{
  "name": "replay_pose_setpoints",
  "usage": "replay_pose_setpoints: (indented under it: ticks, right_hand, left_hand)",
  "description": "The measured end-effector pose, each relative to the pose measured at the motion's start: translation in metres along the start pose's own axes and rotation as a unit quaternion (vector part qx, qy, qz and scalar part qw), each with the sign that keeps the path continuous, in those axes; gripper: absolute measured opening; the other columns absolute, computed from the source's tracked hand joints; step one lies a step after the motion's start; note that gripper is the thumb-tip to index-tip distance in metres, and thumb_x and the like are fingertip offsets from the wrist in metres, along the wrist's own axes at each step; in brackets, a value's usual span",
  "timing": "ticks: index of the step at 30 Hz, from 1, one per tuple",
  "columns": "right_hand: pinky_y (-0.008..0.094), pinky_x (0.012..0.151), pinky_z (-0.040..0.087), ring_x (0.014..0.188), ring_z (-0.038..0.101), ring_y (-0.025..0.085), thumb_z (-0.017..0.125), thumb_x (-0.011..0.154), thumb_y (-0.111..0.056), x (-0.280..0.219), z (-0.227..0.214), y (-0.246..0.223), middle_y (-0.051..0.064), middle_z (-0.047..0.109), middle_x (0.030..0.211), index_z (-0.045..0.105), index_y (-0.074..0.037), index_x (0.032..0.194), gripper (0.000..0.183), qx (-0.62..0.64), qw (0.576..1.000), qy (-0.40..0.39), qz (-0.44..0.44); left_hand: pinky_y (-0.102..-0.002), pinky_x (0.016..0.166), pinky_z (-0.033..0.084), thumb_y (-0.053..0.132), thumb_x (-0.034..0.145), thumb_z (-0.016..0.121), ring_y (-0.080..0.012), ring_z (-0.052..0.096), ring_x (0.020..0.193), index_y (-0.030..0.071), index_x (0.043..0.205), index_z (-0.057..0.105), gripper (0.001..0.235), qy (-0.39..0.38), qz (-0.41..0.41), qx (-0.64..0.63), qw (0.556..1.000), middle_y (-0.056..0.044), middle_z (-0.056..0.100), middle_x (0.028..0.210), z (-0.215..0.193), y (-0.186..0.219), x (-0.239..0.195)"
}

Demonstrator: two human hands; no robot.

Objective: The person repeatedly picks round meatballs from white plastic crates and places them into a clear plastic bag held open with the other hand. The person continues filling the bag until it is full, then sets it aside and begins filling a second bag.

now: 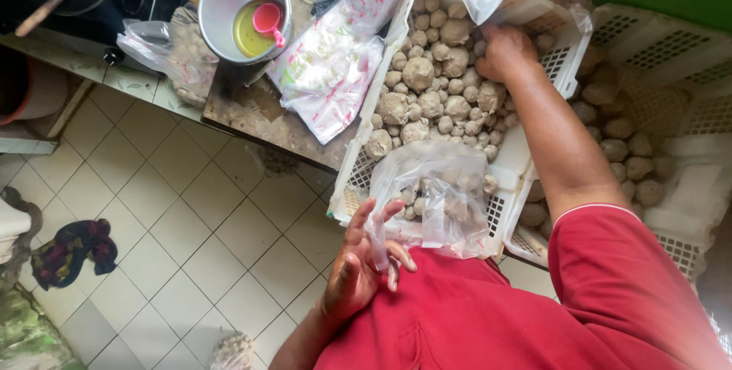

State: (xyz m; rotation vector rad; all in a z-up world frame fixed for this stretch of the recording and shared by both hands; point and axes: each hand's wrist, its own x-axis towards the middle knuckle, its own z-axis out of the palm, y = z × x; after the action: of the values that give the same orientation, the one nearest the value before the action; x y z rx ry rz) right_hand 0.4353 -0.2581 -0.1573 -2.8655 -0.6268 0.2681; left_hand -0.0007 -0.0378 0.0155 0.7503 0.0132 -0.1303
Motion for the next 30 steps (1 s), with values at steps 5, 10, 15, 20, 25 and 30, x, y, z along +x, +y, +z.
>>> replay_pose_setpoints:
  ticks: [5,10,15,20,25,30]
  right_hand:
    - [0.053,0.100,0.052,0.118,0.062,0.045,0.075,0.077,-0.023,0.005,-0.004,-0.005,0.026,0.064,0.130,0.062,-0.015,0.137,0.062,-0.052,0.995,-0.084,0.026]
    - [0.052,0.103,0.050,0.123,0.060,0.044,0.075,0.083,-0.027,0.001,-0.025,-0.008,0.024,0.064,0.132,0.057,-0.012,0.143,0.065,-0.019,0.992,-0.120,-0.037]
    - [0.051,0.103,0.047,0.124,0.055,0.044,0.074,0.088,-0.033,-0.008,-0.025,-0.012,0.022,0.055,0.139,0.058,-0.019,0.142,0.058,0.022,0.994,-0.108,-0.018]
    - [0.049,0.097,0.052,0.116,0.062,0.041,0.076,0.085,-0.021,0.006,-0.003,0.006,0.020,0.065,0.124,0.066,-0.016,0.134,0.050,0.008,0.992,-0.072,-0.105]
    - [0.039,0.073,0.052,0.087,0.067,0.026,0.072,0.094,-0.023,0.010,-0.006,0.024,0.014,0.071,0.099,0.063,-0.014,0.136,0.044,0.301,0.948,-0.101,0.019]
    - [0.027,0.063,0.048,0.091,0.065,0.016,0.067,0.108,-0.023,-0.037,-0.042,0.016,0.007,0.066,0.109,0.057,-0.013,0.141,0.036,0.731,0.678,-0.079,0.026]
  left_hand:
    - [-0.029,0.065,0.056,0.064,0.099,0.062,-0.0289,0.068,0.104,0.023,0.167,0.014,0.093,-0.002,0.003,-0.008,1.000,-0.025,0.023,0.171,-0.002,0.000,0.000]
    - [-0.029,0.065,0.056,0.064,0.099,0.061,-0.0288,0.068,0.104,0.022,0.167,0.015,0.093,-0.014,0.001,-0.008,1.000,-0.025,0.024,0.170,-0.004,0.002,0.000]
    - [-0.028,0.067,0.056,0.063,0.101,0.061,-0.0282,0.068,0.105,0.020,0.168,0.016,0.091,-0.028,-0.002,0.002,1.000,-0.025,0.026,0.170,-0.006,0.007,0.004]
    - [-0.029,0.069,0.055,0.062,0.102,0.060,-0.0287,0.068,0.106,0.021,0.168,0.016,0.090,-0.047,-0.015,0.004,0.999,-0.024,0.027,0.169,-0.006,0.010,0.008]
    - [-0.028,0.067,0.055,0.062,0.101,0.061,-0.0291,0.068,0.107,0.020,0.167,0.017,0.089,-0.050,-0.019,0.002,0.999,-0.024,0.028,0.169,-0.009,0.015,0.010]
    - [-0.029,0.066,0.056,0.062,0.100,0.063,-0.0294,0.069,0.105,0.020,0.167,0.018,0.091,-0.054,-0.026,-0.004,0.998,-0.026,0.027,0.169,-0.016,0.016,0.015]
